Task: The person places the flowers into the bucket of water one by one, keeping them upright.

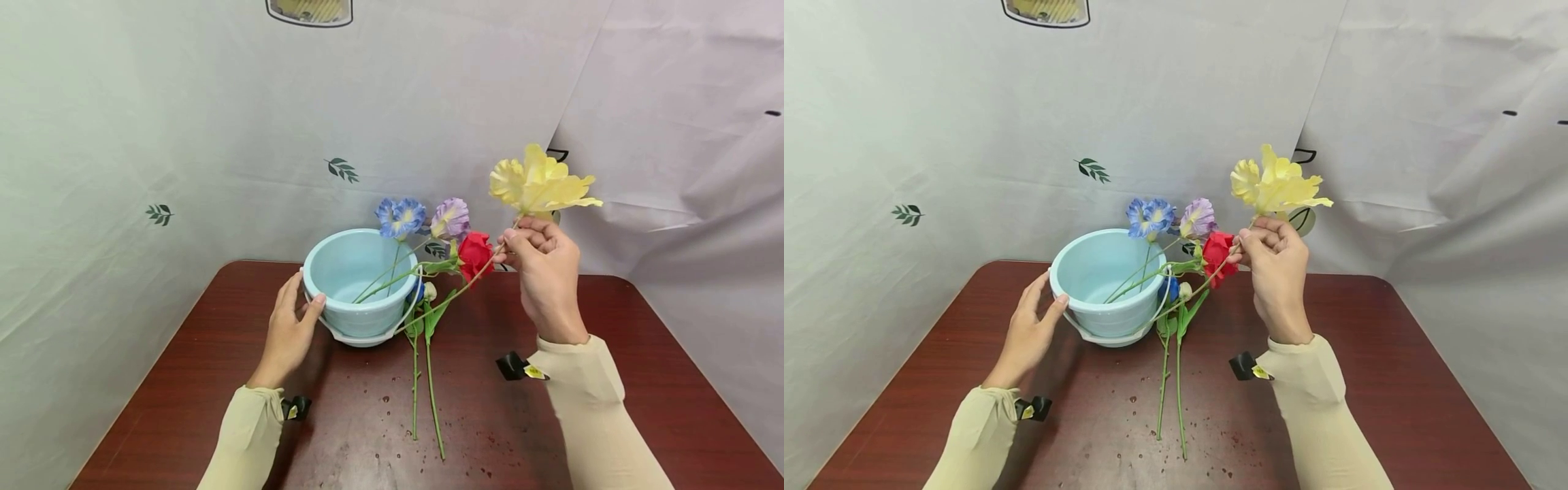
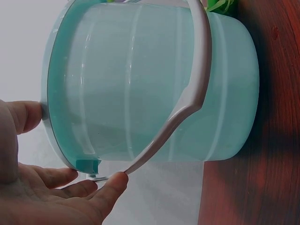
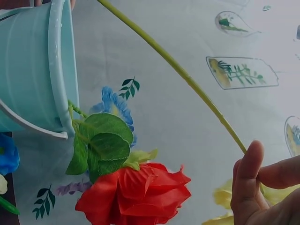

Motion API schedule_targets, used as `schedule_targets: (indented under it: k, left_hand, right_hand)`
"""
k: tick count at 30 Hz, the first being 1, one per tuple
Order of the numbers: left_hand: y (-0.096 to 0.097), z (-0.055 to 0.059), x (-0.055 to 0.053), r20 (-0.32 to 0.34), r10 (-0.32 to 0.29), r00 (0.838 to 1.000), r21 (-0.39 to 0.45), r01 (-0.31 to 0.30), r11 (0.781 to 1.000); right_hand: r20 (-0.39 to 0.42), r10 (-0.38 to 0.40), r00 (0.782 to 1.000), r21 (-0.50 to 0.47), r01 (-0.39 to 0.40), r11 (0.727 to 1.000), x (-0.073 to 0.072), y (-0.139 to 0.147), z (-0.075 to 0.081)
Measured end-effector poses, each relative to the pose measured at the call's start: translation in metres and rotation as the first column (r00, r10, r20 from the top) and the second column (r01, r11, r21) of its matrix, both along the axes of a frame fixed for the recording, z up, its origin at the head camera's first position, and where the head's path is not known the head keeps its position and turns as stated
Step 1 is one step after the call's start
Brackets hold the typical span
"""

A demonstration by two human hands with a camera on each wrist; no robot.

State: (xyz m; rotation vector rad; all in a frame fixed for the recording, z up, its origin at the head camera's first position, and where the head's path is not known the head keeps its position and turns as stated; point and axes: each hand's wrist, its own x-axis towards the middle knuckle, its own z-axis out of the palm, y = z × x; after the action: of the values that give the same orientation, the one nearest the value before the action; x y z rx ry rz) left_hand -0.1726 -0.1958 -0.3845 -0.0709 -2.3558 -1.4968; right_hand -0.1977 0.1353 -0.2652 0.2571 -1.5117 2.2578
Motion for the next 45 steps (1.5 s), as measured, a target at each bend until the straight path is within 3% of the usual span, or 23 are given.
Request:
schedule_targets:
  k: [24,33,45]
  left_hand:
    - [0.0,0.0,0.001,-0.015,-0.01,1.0,0.016,0.01,1.0]
    - [0.001,0.001,0.002,-0.024,-0.015,1.0,0.025,0.016,1.0]
    - [0.0,0.0,0.001,-0.016,-0.013,1.0,0.014,0.013,1.0]
  right_hand:
    - [-0.125,-0.023,0.992,-0.106,0.01,0.994,0.0,-0.007,0.0]
    - [-0.143,-0.006,0.99,-0.063,-0.003,0.998,-0.002,-0.014,-0.007]
    - [-0.117,0.035,0.993,0.077,-0.026,0.997,-0.003,-0.032,-0.018]
